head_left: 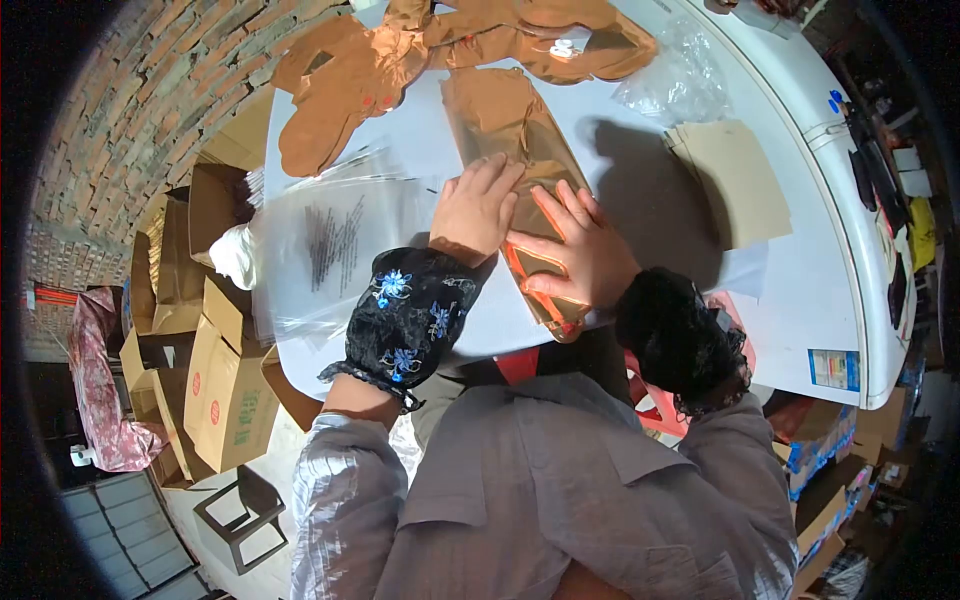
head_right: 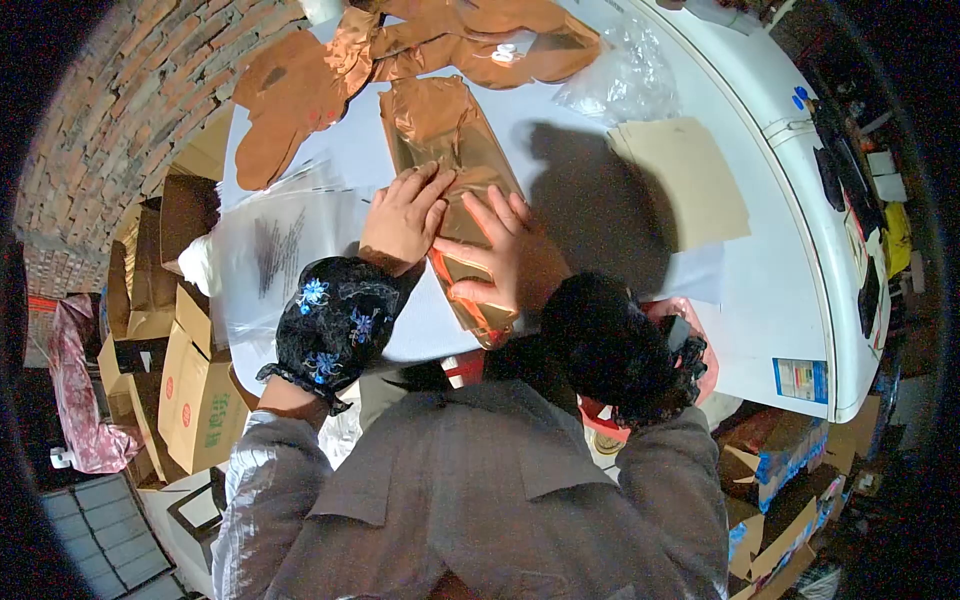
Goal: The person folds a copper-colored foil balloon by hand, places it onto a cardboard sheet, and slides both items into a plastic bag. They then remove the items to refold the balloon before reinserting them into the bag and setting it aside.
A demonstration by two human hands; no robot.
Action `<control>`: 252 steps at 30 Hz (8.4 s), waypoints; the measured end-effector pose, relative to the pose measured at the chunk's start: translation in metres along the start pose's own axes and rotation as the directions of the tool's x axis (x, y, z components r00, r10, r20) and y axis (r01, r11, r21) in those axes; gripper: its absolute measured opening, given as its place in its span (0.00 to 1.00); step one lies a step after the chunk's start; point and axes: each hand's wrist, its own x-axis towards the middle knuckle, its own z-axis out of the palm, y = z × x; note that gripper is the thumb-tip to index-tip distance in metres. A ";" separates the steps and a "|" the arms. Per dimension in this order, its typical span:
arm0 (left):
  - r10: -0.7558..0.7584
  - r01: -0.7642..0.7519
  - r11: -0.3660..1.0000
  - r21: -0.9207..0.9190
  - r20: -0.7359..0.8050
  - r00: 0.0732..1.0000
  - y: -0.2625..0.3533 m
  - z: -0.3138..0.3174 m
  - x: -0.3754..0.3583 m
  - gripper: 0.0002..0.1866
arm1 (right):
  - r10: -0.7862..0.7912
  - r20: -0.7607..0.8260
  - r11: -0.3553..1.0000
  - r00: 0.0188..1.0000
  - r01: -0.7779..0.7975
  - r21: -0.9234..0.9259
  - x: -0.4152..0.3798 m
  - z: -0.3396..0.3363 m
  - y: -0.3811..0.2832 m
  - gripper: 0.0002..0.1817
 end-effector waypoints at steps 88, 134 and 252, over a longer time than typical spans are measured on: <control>0.092 -0.125 0.983 0.132 0.234 0.968 -0.016 -0.003 -0.001 0.28 | -0.063 0.112 0.976 0.992 0.038 0.214 -0.015 -0.008 -0.015 0.36; 0.220 -0.205 0.974 -0.095 0.203 0.954 0.007 -0.012 -0.028 0.28 | 0.084 0.017 0.995 0.996 -0.082 -0.064 -0.061 -0.011 0.028 0.34; -0.532 0.651 -0.286 -0.703 0.682 0.502 0.113 -0.056 -0.057 0.24 | -0.260 0.395 0.924 0.881 0.346 -0.165 0.094 -0.027 0.093 0.28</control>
